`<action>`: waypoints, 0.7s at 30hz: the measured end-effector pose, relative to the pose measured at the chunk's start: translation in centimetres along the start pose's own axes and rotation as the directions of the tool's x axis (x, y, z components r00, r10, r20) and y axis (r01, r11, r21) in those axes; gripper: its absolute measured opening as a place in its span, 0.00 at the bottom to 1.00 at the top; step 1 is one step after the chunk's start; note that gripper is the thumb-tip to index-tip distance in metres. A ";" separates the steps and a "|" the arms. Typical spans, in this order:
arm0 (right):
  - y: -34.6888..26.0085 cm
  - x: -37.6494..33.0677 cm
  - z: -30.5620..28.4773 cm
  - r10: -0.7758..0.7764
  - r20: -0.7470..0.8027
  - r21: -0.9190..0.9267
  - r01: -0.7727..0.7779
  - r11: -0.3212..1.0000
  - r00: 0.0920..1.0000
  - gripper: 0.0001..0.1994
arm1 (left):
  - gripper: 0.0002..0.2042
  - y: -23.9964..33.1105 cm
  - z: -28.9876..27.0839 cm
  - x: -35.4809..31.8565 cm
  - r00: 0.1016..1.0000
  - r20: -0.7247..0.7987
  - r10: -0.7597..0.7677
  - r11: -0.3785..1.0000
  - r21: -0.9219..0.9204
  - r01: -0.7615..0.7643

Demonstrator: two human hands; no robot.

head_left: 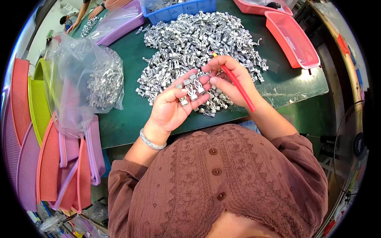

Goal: The person sorts small metal components on a green table by hand, occasionally using a small tool to separate them, and moves a tray of components.

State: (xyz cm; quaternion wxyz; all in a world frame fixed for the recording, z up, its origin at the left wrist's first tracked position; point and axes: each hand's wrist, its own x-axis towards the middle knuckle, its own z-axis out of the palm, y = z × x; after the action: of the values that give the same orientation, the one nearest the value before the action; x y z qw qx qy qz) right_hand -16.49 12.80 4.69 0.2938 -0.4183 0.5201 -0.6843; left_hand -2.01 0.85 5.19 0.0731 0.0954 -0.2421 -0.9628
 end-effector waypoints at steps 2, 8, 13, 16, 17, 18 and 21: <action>0.0 -0.5 -0.1 -0.094 0.034 -0.148 0.098 0.984 0.995 0.13 | 0.26 0.1 -0.1 0.1 1.000 -0.005 0.004 1.000 0.003 -0.004; 0.8 -0.9 0.4 -0.346 0.149 -0.469 0.374 0.800 0.926 0.18 | 0.25 0.2 -0.3 0.3 1.000 -0.001 -0.006 1.000 -0.010 0.006; 1.6 -0.9 0.9 -0.427 0.135 -0.518 0.431 0.739 0.894 0.19 | 0.25 0.3 -0.7 0.3 1.000 -0.002 -0.011 1.000 -0.008 0.011; 1.6 -0.7 1.2 -0.454 0.128 -0.504 0.452 0.736 0.882 0.19 | 0.25 0.4 -0.6 0.2 1.000 -0.013 -0.004 1.000 0.015 0.004; 1.6 -0.8 1.2 -0.447 0.121 -0.495 0.444 0.747 0.887 0.19 | 0.25 0.4 -0.6 0.2 1.000 -0.016 -0.004 1.000 0.024 0.005; 1.6 -0.8 1.3 -0.439 0.113 -0.486 0.435 0.758 0.891 0.19 | 0.25 0.4 -0.5 0.2 1.000 -0.019 -0.005 0.999 0.033 0.006; 1.7 -0.7 1.3 -0.459 0.106 -0.483 0.449 0.752 0.882 0.19 | 0.27 0.3 -0.3 0.3 0.999 -0.050 0.020 0.997 0.074 -0.016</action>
State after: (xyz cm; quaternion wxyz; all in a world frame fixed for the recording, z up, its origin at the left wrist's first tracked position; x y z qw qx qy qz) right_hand -15.11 12.29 3.03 -0.0030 -0.5861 0.5628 -0.5828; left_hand -2.18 0.42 5.01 0.0843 0.1202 -0.2762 -0.9498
